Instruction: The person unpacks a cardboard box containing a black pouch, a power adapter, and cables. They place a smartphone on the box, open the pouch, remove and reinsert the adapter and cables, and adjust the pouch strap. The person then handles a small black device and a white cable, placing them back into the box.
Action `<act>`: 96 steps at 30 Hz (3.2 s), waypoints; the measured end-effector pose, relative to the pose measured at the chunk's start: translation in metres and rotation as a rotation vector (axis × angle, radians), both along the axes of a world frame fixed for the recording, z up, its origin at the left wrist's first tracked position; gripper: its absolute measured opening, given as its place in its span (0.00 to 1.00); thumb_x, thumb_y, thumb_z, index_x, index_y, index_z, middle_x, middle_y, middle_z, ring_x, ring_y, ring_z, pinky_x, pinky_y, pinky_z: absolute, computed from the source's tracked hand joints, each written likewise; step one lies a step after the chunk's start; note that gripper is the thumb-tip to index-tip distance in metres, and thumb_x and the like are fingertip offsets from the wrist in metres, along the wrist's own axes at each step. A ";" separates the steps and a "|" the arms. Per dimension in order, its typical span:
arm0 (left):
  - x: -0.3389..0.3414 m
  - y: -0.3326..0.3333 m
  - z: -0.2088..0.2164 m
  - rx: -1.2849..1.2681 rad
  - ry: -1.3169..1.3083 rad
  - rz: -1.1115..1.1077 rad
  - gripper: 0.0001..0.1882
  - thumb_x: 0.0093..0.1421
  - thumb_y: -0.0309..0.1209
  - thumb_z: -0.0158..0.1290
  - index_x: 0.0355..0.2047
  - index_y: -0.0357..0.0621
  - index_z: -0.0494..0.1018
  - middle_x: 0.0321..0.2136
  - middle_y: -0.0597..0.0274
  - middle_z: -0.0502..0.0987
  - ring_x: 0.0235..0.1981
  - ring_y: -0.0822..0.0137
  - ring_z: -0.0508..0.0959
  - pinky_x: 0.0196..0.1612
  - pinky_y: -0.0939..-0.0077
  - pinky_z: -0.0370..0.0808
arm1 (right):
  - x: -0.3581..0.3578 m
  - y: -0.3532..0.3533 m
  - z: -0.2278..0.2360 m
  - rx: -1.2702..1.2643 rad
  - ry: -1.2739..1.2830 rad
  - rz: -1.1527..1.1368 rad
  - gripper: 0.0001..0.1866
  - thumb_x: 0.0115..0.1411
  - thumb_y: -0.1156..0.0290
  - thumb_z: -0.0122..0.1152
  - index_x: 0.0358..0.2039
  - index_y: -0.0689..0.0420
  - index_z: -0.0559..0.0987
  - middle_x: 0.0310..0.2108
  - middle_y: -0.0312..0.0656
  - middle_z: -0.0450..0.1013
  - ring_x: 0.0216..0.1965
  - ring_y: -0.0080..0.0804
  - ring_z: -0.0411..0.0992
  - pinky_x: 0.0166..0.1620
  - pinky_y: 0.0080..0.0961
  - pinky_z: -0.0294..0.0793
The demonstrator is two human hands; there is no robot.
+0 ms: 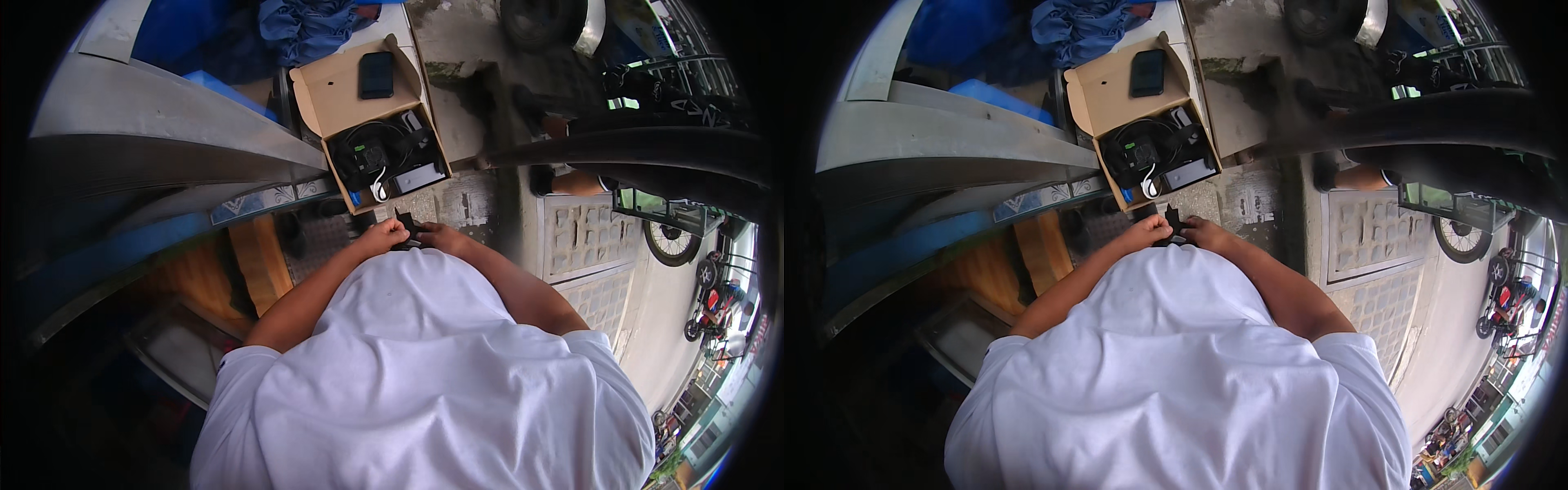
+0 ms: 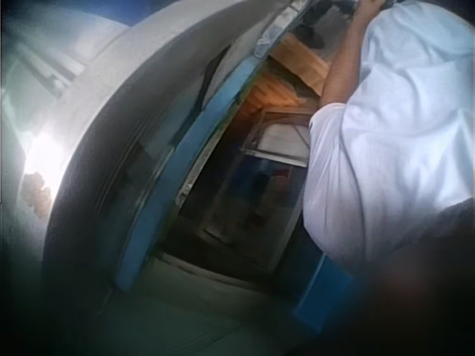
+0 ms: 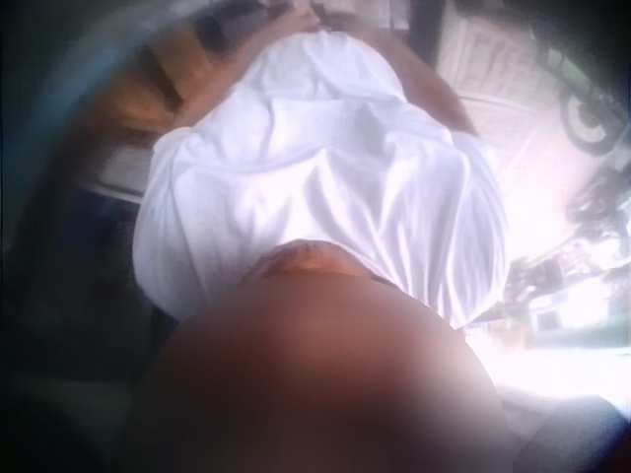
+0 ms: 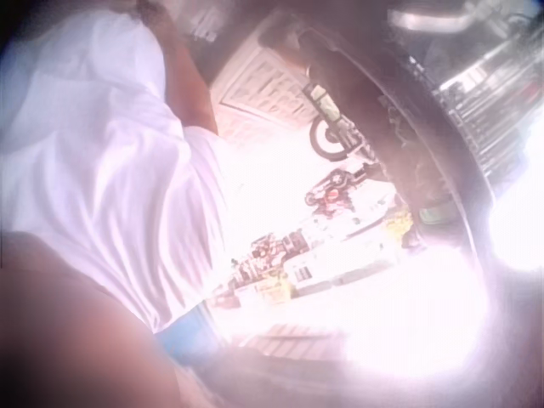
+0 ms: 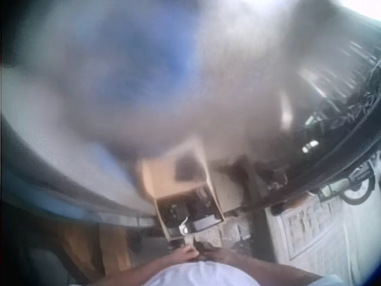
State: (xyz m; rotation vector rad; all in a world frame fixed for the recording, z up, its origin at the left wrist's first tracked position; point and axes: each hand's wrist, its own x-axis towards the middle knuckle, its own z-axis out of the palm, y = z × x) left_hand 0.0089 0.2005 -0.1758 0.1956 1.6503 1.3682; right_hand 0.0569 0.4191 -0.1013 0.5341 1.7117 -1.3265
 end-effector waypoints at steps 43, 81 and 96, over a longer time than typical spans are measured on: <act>-0.120 -0.029 -0.008 -0.044 -0.286 0.639 0.25 0.70 0.32 0.48 0.65 0.47 0.58 0.57 0.59 0.73 0.49 0.70 0.77 0.48 0.73 0.72 | -0.242 -0.061 -0.062 0.687 1.140 0.838 0.32 0.46 0.71 0.69 0.55 0.54 0.75 0.42 0.41 0.71 0.46 0.39 0.71 0.52 0.37 0.66; -0.180 0.005 0.056 0.271 -0.365 0.626 0.28 0.72 0.54 0.45 0.60 0.47 0.68 0.46 0.58 0.77 0.43 0.66 0.80 0.47 0.72 0.75 | -0.231 -0.006 -0.023 -0.863 0.099 -0.745 0.40 0.60 0.59 0.65 0.69 0.55 0.59 0.62 0.43 0.66 0.63 0.39 0.65 0.65 0.40 0.64; -0.174 -0.015 0.061 0.430 -0.043 0.481 0.36 0.54 0.21 0.61 0.64 0.39 0.64 0.53 0.63 0.73 0.54 0.70 0.73 0.59 0.71 0.70 | -0.213 -0.020 0.025 -0.271 0.666 -0.024 0.50 0.51 0.68 0.79 0.70 0.57 0.59 0.64 0.46 0.64 0.65 0.38 0.64 0.67 0.37 0.62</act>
